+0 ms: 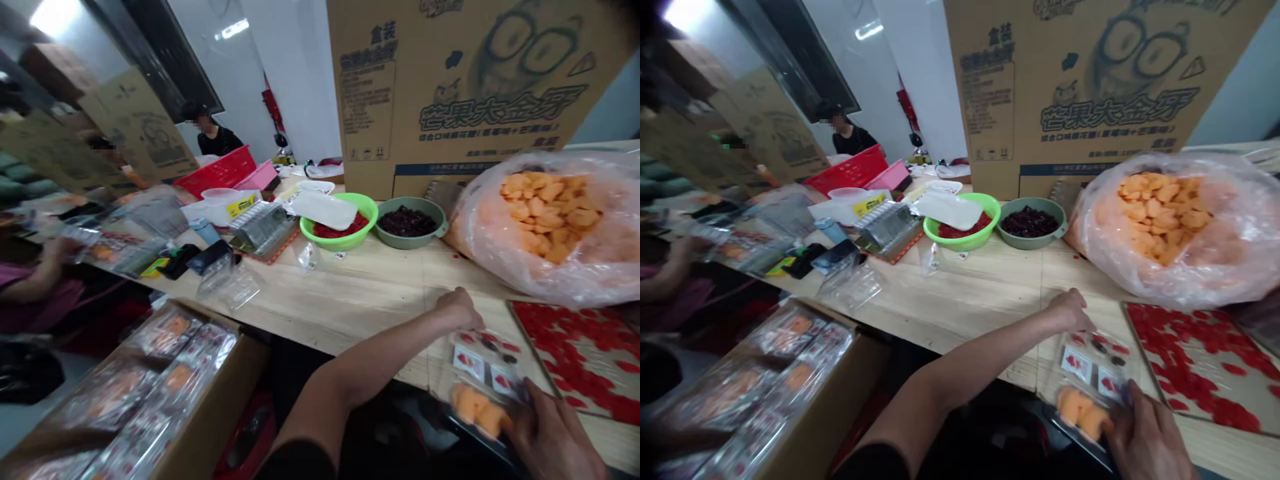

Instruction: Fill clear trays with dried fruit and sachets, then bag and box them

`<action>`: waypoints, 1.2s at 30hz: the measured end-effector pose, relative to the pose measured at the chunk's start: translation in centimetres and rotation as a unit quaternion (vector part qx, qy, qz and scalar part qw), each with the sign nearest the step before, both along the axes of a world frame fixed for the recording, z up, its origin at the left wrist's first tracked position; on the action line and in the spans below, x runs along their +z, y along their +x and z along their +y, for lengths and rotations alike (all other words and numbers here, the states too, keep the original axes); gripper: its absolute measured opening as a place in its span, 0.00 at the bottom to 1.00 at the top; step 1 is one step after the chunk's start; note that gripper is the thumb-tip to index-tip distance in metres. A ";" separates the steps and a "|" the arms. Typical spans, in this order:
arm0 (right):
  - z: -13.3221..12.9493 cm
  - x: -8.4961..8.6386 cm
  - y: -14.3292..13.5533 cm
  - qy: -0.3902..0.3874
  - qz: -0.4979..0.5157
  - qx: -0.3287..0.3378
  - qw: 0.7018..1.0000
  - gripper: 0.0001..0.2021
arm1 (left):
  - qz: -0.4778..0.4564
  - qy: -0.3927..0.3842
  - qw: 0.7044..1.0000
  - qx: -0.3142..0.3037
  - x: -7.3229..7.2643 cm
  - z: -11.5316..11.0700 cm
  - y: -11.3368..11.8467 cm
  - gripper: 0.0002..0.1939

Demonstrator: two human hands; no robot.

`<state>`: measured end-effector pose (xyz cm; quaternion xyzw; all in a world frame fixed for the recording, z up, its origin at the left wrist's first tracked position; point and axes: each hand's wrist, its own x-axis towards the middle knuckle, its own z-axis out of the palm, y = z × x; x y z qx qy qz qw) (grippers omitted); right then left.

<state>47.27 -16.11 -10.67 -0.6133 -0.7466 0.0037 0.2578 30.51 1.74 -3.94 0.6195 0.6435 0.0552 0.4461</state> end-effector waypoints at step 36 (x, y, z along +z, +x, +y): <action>11.3 4.8 -21.2 -0.150 -0.246 0.125 0.949 0.24 | 0.293 0.278 0.890 0.214 -2.7 -6.1 -37.7 0.19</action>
